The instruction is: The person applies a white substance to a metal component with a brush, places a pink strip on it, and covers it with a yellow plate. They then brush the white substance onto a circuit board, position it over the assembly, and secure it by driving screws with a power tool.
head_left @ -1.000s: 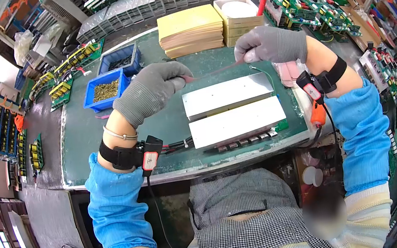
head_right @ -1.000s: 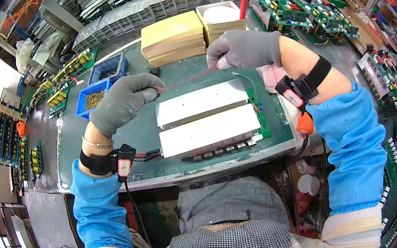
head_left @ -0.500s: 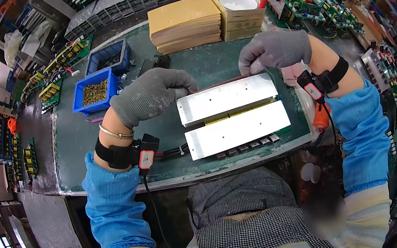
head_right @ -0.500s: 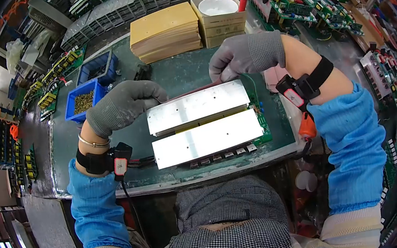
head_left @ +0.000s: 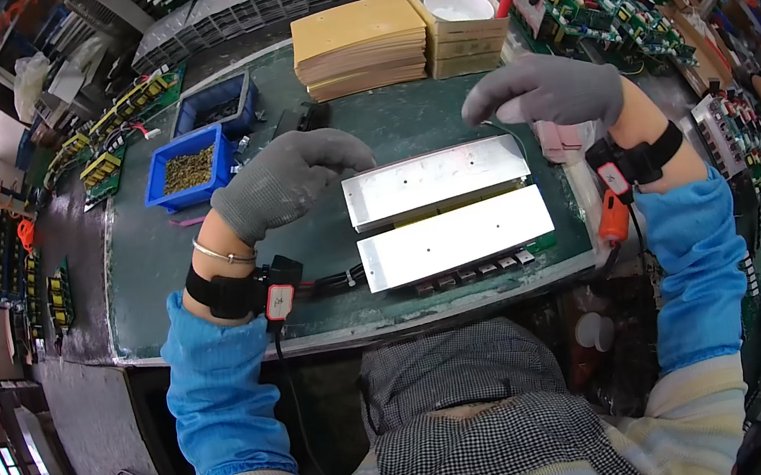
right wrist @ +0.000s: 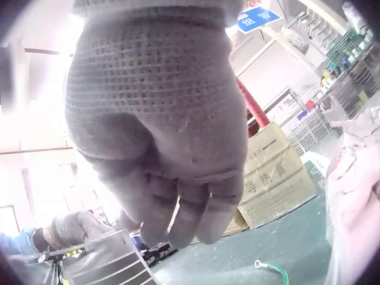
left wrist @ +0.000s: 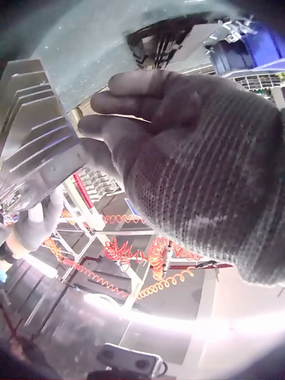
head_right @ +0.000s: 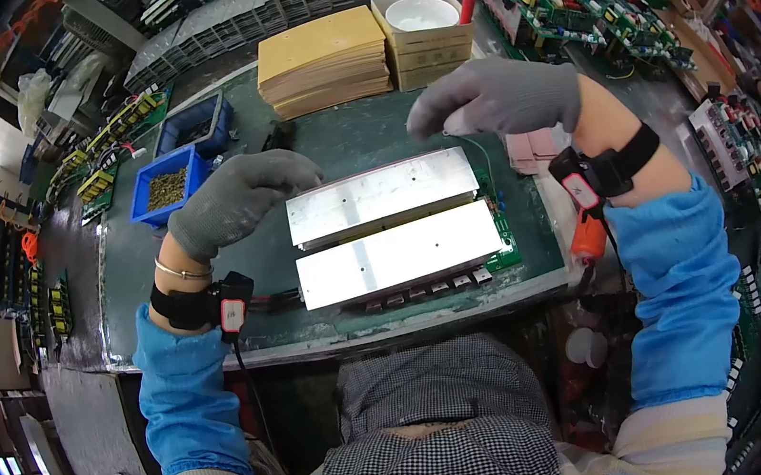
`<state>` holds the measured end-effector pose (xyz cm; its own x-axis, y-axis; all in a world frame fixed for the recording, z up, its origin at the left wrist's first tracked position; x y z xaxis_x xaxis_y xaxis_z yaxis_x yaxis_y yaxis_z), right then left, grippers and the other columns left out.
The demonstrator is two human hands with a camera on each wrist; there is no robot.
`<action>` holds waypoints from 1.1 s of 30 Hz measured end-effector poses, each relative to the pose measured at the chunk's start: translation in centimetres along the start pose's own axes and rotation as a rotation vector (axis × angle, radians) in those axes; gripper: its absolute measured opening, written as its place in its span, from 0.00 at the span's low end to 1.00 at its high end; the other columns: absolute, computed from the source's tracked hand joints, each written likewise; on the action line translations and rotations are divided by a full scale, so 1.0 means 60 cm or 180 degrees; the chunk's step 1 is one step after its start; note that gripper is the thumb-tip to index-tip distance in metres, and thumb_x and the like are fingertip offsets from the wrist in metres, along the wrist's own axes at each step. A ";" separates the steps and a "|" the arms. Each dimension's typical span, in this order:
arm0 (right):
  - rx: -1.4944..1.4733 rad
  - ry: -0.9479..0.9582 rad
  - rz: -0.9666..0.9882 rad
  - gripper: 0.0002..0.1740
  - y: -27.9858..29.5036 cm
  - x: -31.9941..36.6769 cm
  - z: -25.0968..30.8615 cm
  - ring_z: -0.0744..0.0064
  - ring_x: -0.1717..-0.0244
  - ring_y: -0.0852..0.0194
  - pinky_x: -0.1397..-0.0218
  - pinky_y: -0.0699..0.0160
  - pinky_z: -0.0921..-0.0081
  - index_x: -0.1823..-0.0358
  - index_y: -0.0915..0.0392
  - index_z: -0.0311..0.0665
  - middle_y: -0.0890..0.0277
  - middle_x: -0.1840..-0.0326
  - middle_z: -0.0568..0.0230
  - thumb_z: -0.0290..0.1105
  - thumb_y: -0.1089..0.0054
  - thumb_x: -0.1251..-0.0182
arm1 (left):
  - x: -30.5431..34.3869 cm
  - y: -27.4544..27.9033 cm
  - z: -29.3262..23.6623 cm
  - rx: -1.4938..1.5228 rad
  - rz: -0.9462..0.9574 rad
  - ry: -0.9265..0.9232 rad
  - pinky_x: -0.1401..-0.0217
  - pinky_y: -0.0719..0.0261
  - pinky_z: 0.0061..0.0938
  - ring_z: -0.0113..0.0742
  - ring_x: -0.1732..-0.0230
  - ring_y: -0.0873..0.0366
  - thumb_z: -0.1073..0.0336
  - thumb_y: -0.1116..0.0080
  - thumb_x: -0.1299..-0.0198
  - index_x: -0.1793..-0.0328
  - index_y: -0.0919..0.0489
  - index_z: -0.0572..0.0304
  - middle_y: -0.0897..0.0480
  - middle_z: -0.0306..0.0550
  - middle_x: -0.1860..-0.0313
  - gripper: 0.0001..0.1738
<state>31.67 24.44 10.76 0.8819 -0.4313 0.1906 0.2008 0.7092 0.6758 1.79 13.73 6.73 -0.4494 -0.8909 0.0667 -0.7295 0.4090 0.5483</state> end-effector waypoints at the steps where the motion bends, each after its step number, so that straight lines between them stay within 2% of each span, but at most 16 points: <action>1: -0.0388 -0.0092 -0.0213 0.24 -0.003 0.014 0.002 0.65 0.45 0.21 0.38 0.26 0.71 0.39 0.22 0.37 0.20 0.45 0.54 0.28 0.38 0.39 | 0.007 0.001 0.000 0.0065 -0.0081 0.0010 0.37 0.24 0.29 0.36 0.47 0.19 0.76 0.49 0.35 0.45 0.16 0.61 0.14 0.45 0.49 0.15; 2: -0.0778 -0.0185 -0.0430 0.27 -0.005 0.026 0.004 0.63 0.43 0.22 0.36 0.27 0.70 0.36 0.25 0.36 0.22 0.42 0.51 0.28 0.38 0.39 | 0.013 0.001 -0.002 0.0187 -0.0220 0.0084 0.37 0.24 0.29 0.36 0.45 0.21 0.74 0.47 0.35 0.43 0.18 0.63 0.16 0.46 0.48 0.16; 5: -0.0128 -0.0086 -0.0229 0.40 -0.012 0.048 0.019 0.63 0.36 0.29 0.32 0.32 0.68 0.26 0.39 0.33 0.26 0.37 0.55 0.36 0.34 0.38 | 0.031 -0.006 -0.015 0.0650 -0.0486 0.0206 0.35 0.26 0.29 0.36 0.40 0.24 0.67 0.40 0.37 0.36 0.24 0.67 0.20 0.48 0.44 0.23; 7: 0.0507 0.0494 -0.0230 0.46 -0.028 0.051 0.018 0.63 0.35 0.30 0.30 0.34 0.68 0.24 0.43 0.33 0.26 0.37 0.54 0.39 0.30 0.41 | 0.035 -0.021 -0.023 0.1090 -0.0462 0.0172 0.35 0.26 0.29 0.37 0.40 0.24 0.61 0.34 0.39 0.32 0.27 0.68 0.20 0.49 0.44 0.31; 9: -0.0021 0.0107 -0.0219 0.50 -0.052 0.047 0.027 0.63 0.35 0.30 0.30 0.34 0.69 0.23 0.44 0.34 0.27 0.37 0.53 0.41 0.28 0.43 | 0.029 -0.036 -0.021 0.1045 -0.0263 0.0390 0.35 0.26 0.29 0.35 0.41 0.24 0.58 0.30 0.43 0.32 0.28 0.68 0.20 0.49 0.44 0.35; 10: 0.0091 0.0273 -0.0341 0.47 -0.060 0.045 0.027 0.57 0.38 0.25 0.33 0.29 0.67 0.25 0.43 0.32 0.24 0.41 0.49 0.39 0.29 0.42 | 0.026 -0.042 -0.018 0.1023 -0.0169 0.0503 0.36 0.26 0.28 0.35 0.41 0.24 0.56 0.28 0.45 0.32 0.28 0.68 0.20 0.49 0.44 0.38; 13: 0.0127 0.0221 -0.0391 0.46 -0.066 0.044 0.026 0.57 0.39 0.25 0.34 0.29 0.67 0.26 0.42 0.32 0.24 0.40 0.48 0.39 0.29 0.42 | 0.020 -0.048 -0.012 0.0646 -0.0090 0.0561 0.37 0.25 0.28 0.34 0.43 0.23 0.54 0.26 0.47 0.33 0.27 0.68 0.20 0.47 0.44 0.39; 17: -0.0102 0.0102 -0.0427 0.47 -0.071 0.047 0.023 0.58 0.37 0.26 0.33 0.29 0.67 0.25 0.43 0.32 0.24 0.39 0.49 0.39 0.29 0.43 | 0.023 -0.053 -0.008 0.0937 -0.0142 0.0511 0.37 0.24 0.29 0.34 0.44 0.22 0.55 0.26 0.47 0.34 0.26 0.68 0.19 0.47 0.46 0.38; 20: -0.0062 -0.0025 -0.0475 0.48 -0.071 0.051 0.024 0.61 0.35 0.27 0.31 0.31 0.69 0.24 0.43 0.32 0.26 0.38 0.51 0.38 0.29 0.45 | 0.025 -0.055 -0.021 0.0498 -0.0231 0.0533 0.37 0.26 0.31 0.39 0.45 0.20 0.52 0.32 0.45 0.36 0.24 0.68 0.17 0.53 0.47 0.35; 26: 0.0005 0.0016 -0.0530 0.48 -0.069 0.054 0.024 0.60 0.35 0.27 0.31 0.30 0.69 0.25 0.41 0.32 0.24 0.39 0.50 0.40 0.28 0.46 | 0.027 -0.056 -0.020 0.0656 -0.0219 0.0471 0.38 0.25 0.31 0.39 0.45 0.20 0.51 0.31 0.44 0.36 0.24 0.68 0.17 0.52 0.47 0.35; 29: -0.0012 0.0040 -0.0545 0.48 -0.072 0.054 0.020 0.59 0.35 0.26 0.31 0.30 0.69 0.25 0.41 0.32 0.24 0.38 0.50 0.40 0.28 0.45 | 0.025 -0.055 -0.016 0.0735 -0.0199 0.0650 0.38 0.24 0.30 0.36 0.44 0.22 0.51 0.26 0.47 0.35 0.25 0.70 0.19 0.48 0.45 0.38; 33: -0.0029 0.0032 -0.0540 0.47 -0.073 0.054 0.020 0.60 0.35 0.26 0.31 0.31 0.69 0.25 0.41 0.33 0.24 0.37 0.51 0.39 0.30 0.44 | 0.031 -0.058 -0.018 0.0966 -0.0185 0.0609 0.37 0.24 0.30 0.35 0.43 0.22 0.52 0.27 0.45 0.35 0.25 0.70 0.19 0.48 0.45 0.38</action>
<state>33.12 19.29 9.26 0.8392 -0.5397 0.0672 0.3509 0.6318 0.6912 4.06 10.40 5.86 -0.3189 -0.9235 0.2131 -0.8838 0.3709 0.2851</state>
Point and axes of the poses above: each hand's wrist, its own x-axis away from the middle knuckle, its own y-axis out of the back of the hand, z = x × y, the point moved 2 cm from there along -x, towards the middle knuckle
